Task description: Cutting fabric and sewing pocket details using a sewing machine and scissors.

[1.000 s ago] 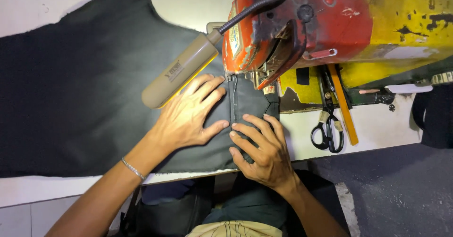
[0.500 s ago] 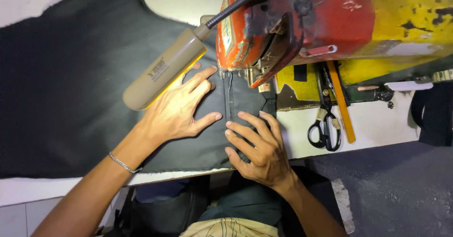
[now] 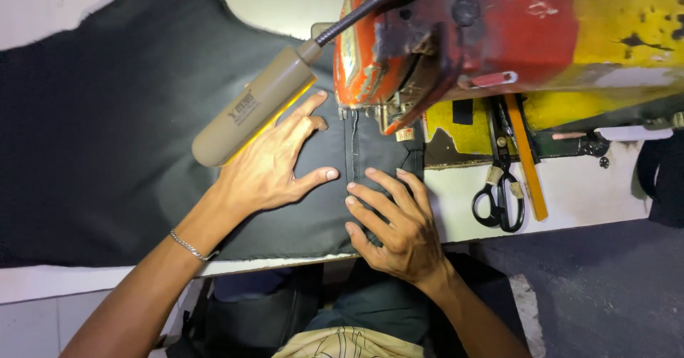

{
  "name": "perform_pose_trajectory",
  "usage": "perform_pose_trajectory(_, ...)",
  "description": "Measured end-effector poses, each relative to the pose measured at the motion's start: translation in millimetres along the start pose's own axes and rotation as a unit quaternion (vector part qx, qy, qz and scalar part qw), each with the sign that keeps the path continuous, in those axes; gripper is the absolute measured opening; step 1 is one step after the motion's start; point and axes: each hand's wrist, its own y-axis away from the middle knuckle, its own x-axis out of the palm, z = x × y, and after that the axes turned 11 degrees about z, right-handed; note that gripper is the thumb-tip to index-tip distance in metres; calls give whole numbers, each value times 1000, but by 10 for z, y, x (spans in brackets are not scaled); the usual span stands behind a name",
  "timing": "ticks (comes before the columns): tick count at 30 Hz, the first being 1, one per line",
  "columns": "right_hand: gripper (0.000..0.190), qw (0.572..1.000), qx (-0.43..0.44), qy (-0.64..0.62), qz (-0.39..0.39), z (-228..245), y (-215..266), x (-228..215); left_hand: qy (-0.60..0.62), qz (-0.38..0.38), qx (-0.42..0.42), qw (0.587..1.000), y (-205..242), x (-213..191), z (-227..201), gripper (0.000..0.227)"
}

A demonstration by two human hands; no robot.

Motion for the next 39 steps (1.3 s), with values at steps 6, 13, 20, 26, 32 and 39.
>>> perform_pose_trajectory(6,24,999,-11,3,-30,-8,-6,38,-124,-45,119,984,-8,-68,-66,44)
perform_pose_trajectory(13,23,1000,-11,4,-7,-40,16,-46,-80,-19,63,995,28,47,-132,49)
perform_pose_trajectory(20,23,1000,6,0,3,15,-43,-56,-19,-20,99,995,-25,20,-38,44)
perform_pose_trajectory(26,22,1000,4,1,11,13,-64,-46,34,-31,115,992,-29,24,-29,40)
perform_pose_trajectory(32,20,1000,8,4,3,0,-106,-25,69,-34,144,987,-86,47,54,42)
perform_pose_trajectory(39,20,1000,7,3,1,-47,-146,-6,63,-39,156,985,-140,16,137,41)
